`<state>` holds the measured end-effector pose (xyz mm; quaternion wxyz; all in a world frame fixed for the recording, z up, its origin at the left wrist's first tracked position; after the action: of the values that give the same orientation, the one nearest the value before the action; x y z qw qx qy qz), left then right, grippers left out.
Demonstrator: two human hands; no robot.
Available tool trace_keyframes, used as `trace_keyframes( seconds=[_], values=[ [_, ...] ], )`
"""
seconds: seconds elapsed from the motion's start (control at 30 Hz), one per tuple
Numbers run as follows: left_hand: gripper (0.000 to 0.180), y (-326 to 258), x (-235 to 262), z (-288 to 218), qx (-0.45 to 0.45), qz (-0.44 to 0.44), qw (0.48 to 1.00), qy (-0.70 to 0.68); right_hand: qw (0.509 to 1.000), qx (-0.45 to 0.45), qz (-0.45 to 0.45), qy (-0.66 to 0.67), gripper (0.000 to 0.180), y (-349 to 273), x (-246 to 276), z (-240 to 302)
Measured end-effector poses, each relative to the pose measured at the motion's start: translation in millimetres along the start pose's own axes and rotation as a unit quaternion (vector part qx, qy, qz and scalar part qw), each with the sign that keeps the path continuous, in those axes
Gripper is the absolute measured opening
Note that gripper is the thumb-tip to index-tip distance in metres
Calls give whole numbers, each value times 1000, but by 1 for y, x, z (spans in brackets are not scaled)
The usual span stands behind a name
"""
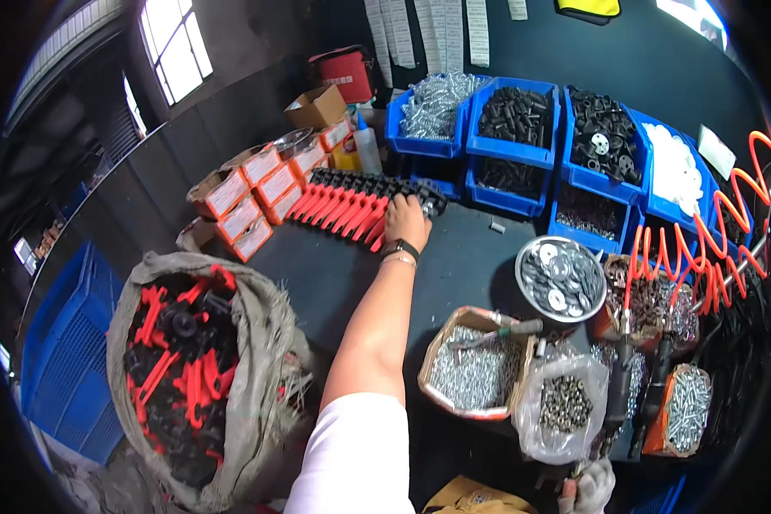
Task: The person assembles mechanical components, including plastic components, metal pins, and screws, into a mechanical housing. The assembly is performed using a pneumatic screwdriver and a manual crimping tool.
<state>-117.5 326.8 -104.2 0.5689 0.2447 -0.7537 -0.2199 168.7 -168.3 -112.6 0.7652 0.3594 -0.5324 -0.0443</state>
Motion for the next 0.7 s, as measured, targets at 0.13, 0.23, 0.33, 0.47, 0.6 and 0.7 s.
trace_keyframes(
  seconds=[0.13,0.23,0.33,0.47,0.6,0.7],
  values=[
    [41,7,-43,15,12,-25,999,43,999,13,33,-37,21,7,-10,3],
    [28,12,-60,16,30,-24,997,66,999,1,50,-19,19,6,-10,1],
    [11,20,-68,13,48,-57,993,86,998,-1,59,-28,19,8,-9,0],
    [11,15,-67,19,50,-67,992,97,998,12,48,-25,17,13,-8,3],
    [26,-3,-43,17,55,-78,994,56,999,6,42,-20,16,13,-8,4],
    [29,-15,-23,33,91,-133,987,-25,999,5,40,-8,17,12,-5,5]
  ],
)
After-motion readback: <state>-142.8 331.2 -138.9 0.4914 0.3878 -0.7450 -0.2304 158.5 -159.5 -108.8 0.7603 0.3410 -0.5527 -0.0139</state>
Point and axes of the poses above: each hand's wrist, its own y-axis towards the middle knuckle, its own x-axis out of the back of the hand, z = x × y, the point moved 3 cm from there along y, towards the middle knuckle, and after that the axes turned 8 degrees about x, right-handed, at the moved point
